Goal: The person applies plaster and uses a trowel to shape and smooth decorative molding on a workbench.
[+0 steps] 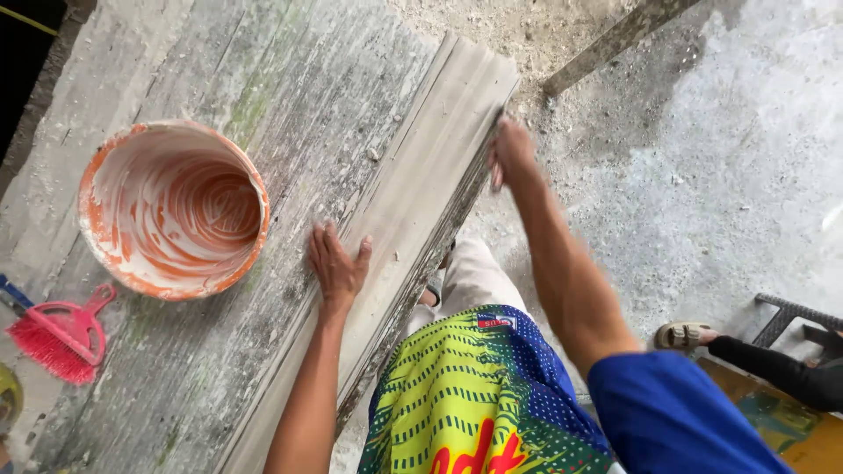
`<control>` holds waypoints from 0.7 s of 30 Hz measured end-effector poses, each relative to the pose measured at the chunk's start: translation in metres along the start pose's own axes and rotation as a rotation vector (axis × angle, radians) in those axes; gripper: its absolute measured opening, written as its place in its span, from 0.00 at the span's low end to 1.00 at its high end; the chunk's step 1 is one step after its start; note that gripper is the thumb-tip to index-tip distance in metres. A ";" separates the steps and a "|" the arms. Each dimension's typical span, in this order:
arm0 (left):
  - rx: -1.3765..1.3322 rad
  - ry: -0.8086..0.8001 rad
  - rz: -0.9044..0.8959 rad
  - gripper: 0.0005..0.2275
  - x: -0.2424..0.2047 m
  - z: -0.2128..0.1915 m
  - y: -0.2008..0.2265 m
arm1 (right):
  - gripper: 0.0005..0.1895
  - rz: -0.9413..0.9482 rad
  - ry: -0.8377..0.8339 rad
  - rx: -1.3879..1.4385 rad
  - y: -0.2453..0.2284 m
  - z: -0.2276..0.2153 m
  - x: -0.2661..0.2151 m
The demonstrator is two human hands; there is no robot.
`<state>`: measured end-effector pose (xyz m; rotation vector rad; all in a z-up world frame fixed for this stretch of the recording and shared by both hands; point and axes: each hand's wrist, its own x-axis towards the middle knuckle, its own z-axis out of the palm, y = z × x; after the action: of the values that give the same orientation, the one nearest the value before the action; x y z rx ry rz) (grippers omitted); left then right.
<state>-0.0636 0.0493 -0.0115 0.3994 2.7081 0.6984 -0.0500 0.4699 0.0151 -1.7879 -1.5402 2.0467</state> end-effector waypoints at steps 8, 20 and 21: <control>0.002 0.063 0.064 0.42 0.077 0.015 0.010 | 0.17 -0.218 -0.151 0.062 0.018 -0.029 0.081; 0.026 -0.348 -0.313 0.53 0.144 0.013 0.043 | 0.16 -0.285 -0.066 -0.173 -0.021 -0.019 0.017; 0.026 -0.377 -0.315 0.54 0.145 0.012 0.043 | 0.17 -0.339 -0.107 -0.159 -0.032 -0.024 0.027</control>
<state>-0.1832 0.1401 -0.0335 0.0914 2.3490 0.4479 -0.0587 0.5169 0.0196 -1.3552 -1.9282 1.9306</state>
